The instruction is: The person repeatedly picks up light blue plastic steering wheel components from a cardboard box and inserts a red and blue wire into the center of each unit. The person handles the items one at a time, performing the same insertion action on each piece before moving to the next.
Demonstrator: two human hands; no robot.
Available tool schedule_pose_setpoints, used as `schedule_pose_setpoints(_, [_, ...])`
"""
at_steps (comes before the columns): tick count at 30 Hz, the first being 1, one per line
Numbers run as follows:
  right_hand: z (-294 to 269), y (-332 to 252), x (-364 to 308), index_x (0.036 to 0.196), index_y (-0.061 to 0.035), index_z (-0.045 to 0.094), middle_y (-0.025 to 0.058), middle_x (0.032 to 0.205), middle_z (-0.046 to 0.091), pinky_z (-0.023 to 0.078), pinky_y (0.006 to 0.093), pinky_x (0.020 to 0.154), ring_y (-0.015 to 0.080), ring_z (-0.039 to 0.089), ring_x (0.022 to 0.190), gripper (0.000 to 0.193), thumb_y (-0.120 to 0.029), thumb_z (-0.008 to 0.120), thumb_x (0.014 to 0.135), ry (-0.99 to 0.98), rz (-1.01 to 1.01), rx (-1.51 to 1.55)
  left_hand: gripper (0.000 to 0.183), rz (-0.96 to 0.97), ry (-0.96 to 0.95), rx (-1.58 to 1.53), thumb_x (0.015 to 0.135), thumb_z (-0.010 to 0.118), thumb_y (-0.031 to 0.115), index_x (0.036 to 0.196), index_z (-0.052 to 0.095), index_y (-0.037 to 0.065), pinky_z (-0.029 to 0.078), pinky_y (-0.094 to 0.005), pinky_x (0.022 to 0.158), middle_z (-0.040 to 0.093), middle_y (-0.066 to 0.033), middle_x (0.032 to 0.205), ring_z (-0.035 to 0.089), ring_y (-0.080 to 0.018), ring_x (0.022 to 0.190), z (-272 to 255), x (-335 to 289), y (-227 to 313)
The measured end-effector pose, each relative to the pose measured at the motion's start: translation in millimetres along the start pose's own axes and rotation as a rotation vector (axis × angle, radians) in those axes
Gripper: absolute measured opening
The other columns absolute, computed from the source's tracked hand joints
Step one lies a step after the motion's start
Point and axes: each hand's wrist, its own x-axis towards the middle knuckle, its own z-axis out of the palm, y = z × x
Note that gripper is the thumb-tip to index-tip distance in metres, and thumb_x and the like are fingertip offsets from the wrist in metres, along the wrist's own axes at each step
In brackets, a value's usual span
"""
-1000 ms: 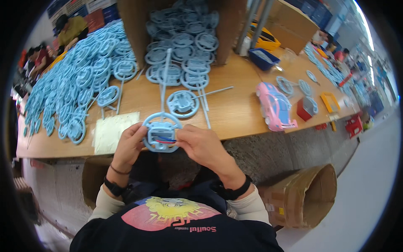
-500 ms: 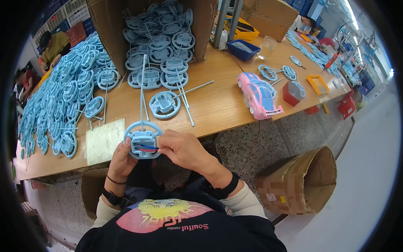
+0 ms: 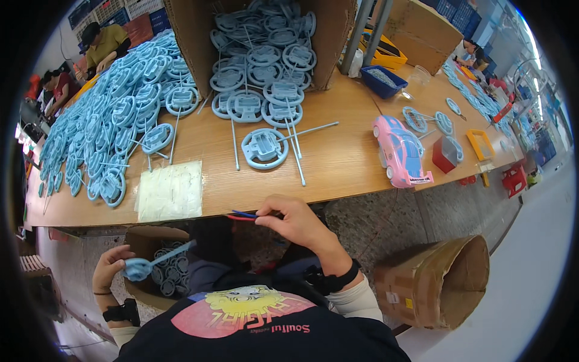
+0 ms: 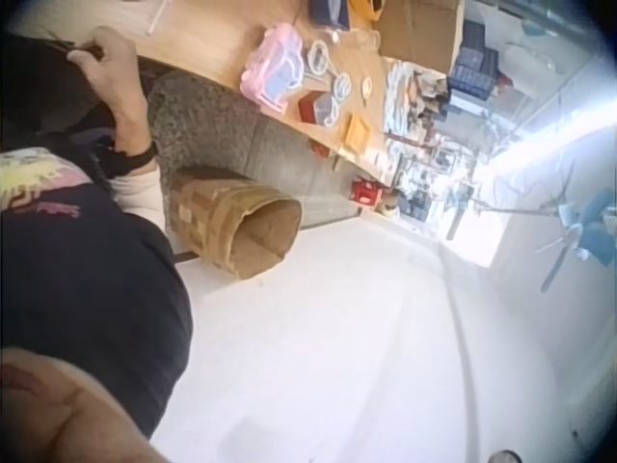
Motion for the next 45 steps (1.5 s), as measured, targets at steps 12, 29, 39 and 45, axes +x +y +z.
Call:
schedule_pose_setpoints(12, [-9,8,-11,0.083,-0.0004,0.060,-0.0010,0.070,0.058,0.040,0.0199,0.056,0.0039,0.051,0.063,0.010,-0.008,0.066,0.081,0.203,0.051,0.110,0.064,0.978,0.147,0.763,0.071,0.072,0.040,0.116,0.055,-0.003,0.037,-0.0433,0.098,0.052,-0.0203,0.122,0.041,-0.0392,0.120,223,224,151])
schedule_pose_setpoints(29, [-4,4,0,0.086,-0.0026,0.059,-0.0015,0.070,0.056,0.036,0.0177,0.049,0.0028,0.048,0.055,0.008,-0.008,0.065,0.083,0.427,-0.007,0.319,0.052,0.335,-0.368,-0.388,0.083,0.067,0.024,0.124,0.047,-0.002,0.048,-0.0267,0.081,0.055,-0.0101,0.113,0.057,-0.0141,0.099,233,125,146])
schedule_pose_setpoints(39, [-9,-33,-5,0.079,-0.0033,0.060,0.0091,0.075,0.057,0.044,0.0325,0.057,0.0253,0.056,0.065,0.007,-0.006,0.066,0.076,0.361,-0.212,-0.454,0.027,0.168,-0.279,-0.725,0.089,0.058,0.016,0.112,0.057,0.001,0.054,-0.0294,0.074,0.062,-0.0034,0.095,0.060,-0.0110,0.082,217,145,123])
schedule_pose_setpoints(45, [-10,-42,2,0.079,-0.0026,0.059,0.0091,0.072,0.055,0.043,0.0330,0.057,0.0259,0.056,0.066,0.008,-0.008,0.065,0.077,0.301,-0.202,-0.526,0.026,0.163,-0.290,-0.759,0.089,0.057,0.013,0.112,0.056,0.000,0.052,-0.0290,0.077,0.061,-0.0044,0.099,0.060,-0.0120,0.087,228,135,124])
